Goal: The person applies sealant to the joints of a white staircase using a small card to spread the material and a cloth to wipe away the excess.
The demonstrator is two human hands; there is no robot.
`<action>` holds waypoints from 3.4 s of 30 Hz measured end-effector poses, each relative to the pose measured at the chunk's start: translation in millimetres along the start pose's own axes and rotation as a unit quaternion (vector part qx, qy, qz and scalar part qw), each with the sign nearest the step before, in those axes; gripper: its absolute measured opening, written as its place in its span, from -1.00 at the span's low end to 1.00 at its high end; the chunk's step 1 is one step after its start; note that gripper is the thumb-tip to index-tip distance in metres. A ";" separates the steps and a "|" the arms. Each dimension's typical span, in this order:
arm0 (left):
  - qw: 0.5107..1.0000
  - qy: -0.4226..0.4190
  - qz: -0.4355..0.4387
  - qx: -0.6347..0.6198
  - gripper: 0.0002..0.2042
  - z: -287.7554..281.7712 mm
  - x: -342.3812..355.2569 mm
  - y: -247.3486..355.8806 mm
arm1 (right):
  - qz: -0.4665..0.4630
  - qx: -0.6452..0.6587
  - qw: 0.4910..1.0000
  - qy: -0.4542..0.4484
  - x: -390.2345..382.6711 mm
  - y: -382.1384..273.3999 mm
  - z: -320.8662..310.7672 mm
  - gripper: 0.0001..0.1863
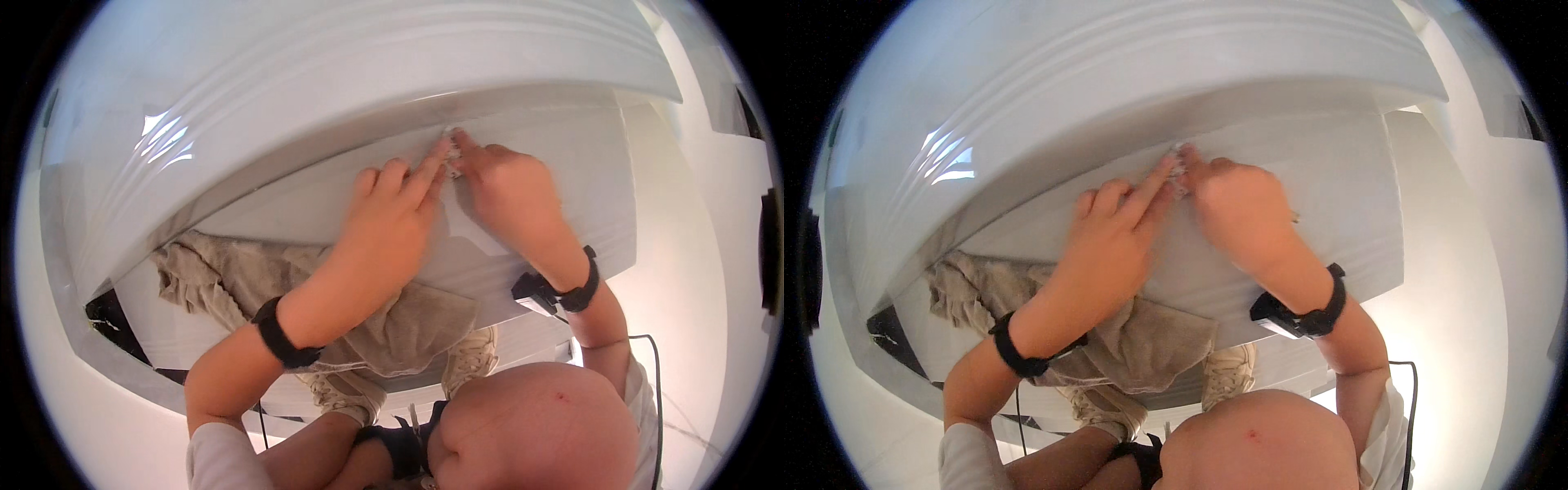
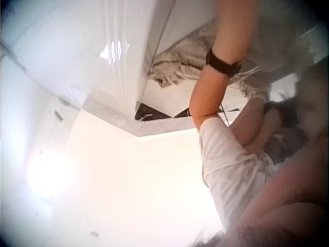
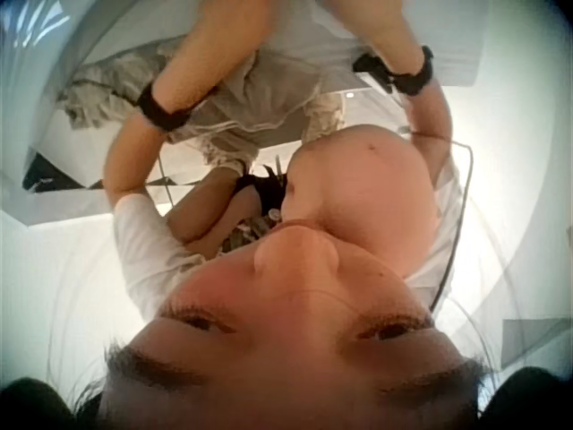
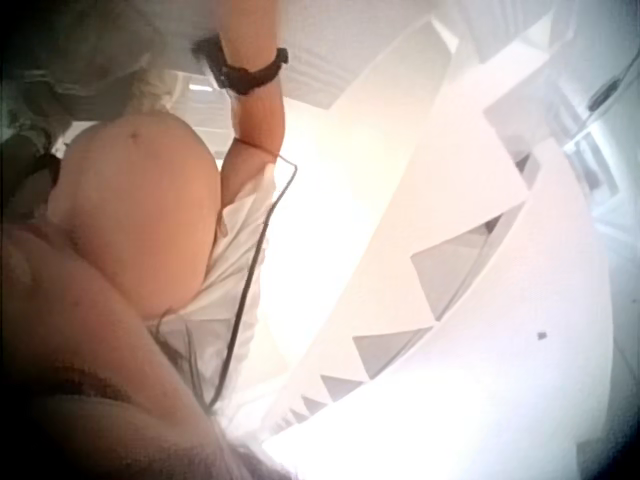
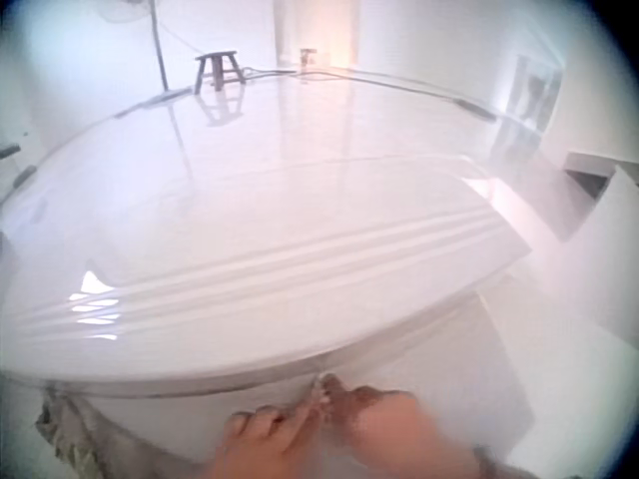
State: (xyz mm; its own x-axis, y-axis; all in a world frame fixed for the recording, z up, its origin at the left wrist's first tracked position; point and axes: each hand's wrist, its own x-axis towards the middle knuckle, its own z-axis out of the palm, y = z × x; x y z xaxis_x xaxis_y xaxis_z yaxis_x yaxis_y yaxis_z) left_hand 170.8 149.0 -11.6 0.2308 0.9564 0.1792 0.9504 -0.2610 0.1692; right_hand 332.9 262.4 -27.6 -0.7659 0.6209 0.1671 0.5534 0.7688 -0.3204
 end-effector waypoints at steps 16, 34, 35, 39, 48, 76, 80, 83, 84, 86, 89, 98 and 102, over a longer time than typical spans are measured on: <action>0.998 -0.061 -0.007 -0.030 -0.31 -9.8 -10.9 -1.8 | 0.016 -0.010 1.000 -0.007 4.1 -13.0 -1.5 -0.66; 0.995 -0.047 -0.034 0.084 -0.55 -11.3 -35.9 1.6 | 0.013 -0.011 0.999 -0.032 13.5 -39.9 8.7 -0.68; 0.994 -0.048 -0.037 0.086 -0.55 -10.8 -38.5 2.9 | 0.023 0.019 0.999 -0.018 12.3 -37.6 5.3 -0.69; 0.999 -0.037 -0.036 0.005 -0.47 -7.2 -43.8 7.1 | 0.029 0.063 0.997 0.027 15.3 -18.7 -3.6 -0.77; 0.997 -0.039 -0.052 -0.036 -0.29 -12.6 -46.4 3.2 | -0.076 0.092 0.993 0.012 19.3 1.3 -5.1 -0.81; 0.998 -0.005 -0.069 -0.013 -0.48 -6.3 -31.8 -2.9 | -0.103 0.018 0.995 -0.002 25.4 -11.2 9.3 -0.70; 0.997 -0.008 -0.081 -0.018 -0.48 -14.7 -28.8 1.3 | -0.122 0.040 0.991 -0.022 28.5 -11.6 2.9 -0.70; 0.997 -0.024 -0.077 -0.015 -0.48 -16.9 -23.8 4.0 | -0.124 0.066 0.989 -0.037 28.9 -7.1 -1.1 -0.66; 0.995 -0.025 -0.087 -0.035 -0.45 -15.9 -22.0 2.8 | -0.126 0.093 0.987 -0.041 28.8 -5.2 -2.6 -0.62; 0.993 -0.026 -0.097 -0.058 -0.40 -14.5 -21.0 0.4 | -0.133 0.068 0.988 -0.038 35.6 -8.0 -2.8 -0.60; 0.994 -0.054 -0.090 -0.028 -0.40 -13.9 -16.4 2.3 | -0.140 0.052 0.989 -0.021 34.3 0.0 0.4 -0.59; 0.994 -0.037 -0.087 -0.045 -0.40 -1.8 -21.3 0.1 | -0.150 0.036 0.987 -0.035 33.3 0.8 9.3 -0.59; 0.996 -0.048 -0.066 -0.022 -0.42 -13.6 -20.7 -2.4 | -0.148 0.045 0.987 -0.040 32.8 -1.9 12.3 -0.60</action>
State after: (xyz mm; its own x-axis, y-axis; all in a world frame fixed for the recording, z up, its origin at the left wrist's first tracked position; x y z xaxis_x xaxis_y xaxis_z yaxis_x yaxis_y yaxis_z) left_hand 160.8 128.1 -2.6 0.1247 0.9904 0.0597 0.9641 -0.1352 0.2284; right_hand 302.8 279.4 -33.0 -0.9154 0.3539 0.1919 0.2729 0.8959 -0.3506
